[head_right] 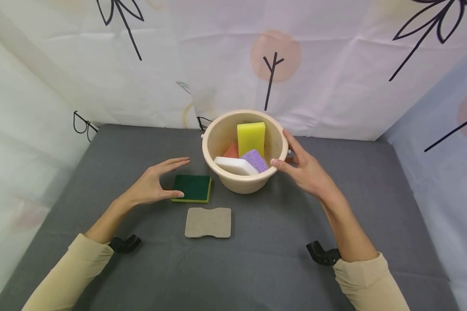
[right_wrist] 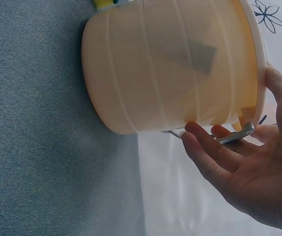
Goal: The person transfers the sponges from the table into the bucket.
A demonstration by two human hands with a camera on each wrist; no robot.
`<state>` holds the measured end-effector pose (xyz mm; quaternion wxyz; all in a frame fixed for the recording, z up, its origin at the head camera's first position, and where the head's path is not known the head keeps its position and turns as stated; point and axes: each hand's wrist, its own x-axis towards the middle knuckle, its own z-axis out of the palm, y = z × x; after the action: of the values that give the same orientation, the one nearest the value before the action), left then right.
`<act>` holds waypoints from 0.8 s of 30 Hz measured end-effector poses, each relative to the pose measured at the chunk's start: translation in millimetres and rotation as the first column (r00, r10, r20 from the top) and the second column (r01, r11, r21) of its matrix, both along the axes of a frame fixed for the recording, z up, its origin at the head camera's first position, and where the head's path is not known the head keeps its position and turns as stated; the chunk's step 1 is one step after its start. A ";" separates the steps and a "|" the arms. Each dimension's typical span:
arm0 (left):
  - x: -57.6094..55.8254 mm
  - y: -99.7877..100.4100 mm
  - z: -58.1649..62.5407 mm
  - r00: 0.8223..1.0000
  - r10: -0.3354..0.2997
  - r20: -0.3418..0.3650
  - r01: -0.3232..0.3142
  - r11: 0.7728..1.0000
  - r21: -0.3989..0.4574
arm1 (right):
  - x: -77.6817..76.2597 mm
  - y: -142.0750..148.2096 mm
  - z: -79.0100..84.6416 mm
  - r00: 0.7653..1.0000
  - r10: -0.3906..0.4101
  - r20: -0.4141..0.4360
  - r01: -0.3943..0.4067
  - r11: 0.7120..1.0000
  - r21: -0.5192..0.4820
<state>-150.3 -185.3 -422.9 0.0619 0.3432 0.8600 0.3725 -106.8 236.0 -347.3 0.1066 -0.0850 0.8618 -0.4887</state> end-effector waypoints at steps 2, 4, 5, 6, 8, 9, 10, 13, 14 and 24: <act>1.1 -1.1 -3.5 0.999 -0.008 0.035 0.008 1.000 -0.020 | 0.0 -0.1 -0.2 1.000 -0.001 -0.004 0.001 1.000 0.001; 1.9 -2.1 -6.5 0.998 -0.014 0.060 0.016 0.999 -0.039 | -0.1 0.2 -0.2 1.000 0.004 -0.004 -0.004 1.000 -0.002; 2.2 -2.7 -8.2 0.997 -0.015 0.069 0.018 0.999 -0.049 | 0.0 0.2 -0.1 1.000 0.003 -0.003 -0.003 1.000 -0.002; 2.5 -3.4 -9.8 0.997 -0.016 0.079 0.021 0.998 -0.055 | 0.0 0.5 -0.1 1.000 0.006 -0.003 -0.006 1.000 -0.004; 2.8 -4.5 -13.2 0.995 -0.013 0.101 0.019 0.998 -0.058 | -0.3 0.3 -0.7 1.000 -0.001 0.000 0.001 1.000 -0.002; 2.9 -5.1 -15.0 0.994 -0.011 0.111 0.018 0.998 -0.057 | -0.5 0.5 -1.0 1.000 0.000 0.001 0.000 1.000 -0.003; 2.8 -5.6 -16.7 0.992 -0.009 0.122 0.016 0.998 -0.056 | -0.6 0.6 -1.2 1.000 -0.002 -0.001 0.002 1.000 -0.005; 2.6 -6.1 -22.0 0.989 -0.010 0.148 0.018 0.999 -0.051 | -1.5 0.8 -2.1 1.000 -0.006 -0.005 0.006 1.000 -0.002; 2.5 -6.1 -24.0 0.988 -0.013 0.152 0.022 0.998 -0.052 | -1.6 0.9 -2.2 1.000 -0.005 -0.007 0.005 1.000 -0.002; -2.1 0.5 -35.5 0.995 -0.036 0.095 0.043 0.997 -0.065 | -1.0 0.4 -2.6 1.000 0.001 -0.010 -0.001 1.000 0.006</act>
<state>-152.4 -184.9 -458.4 0.1209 0.3400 0.8613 0.3577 -107.8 236.3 -349.8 0.1028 -0.0878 0.8637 -0.4855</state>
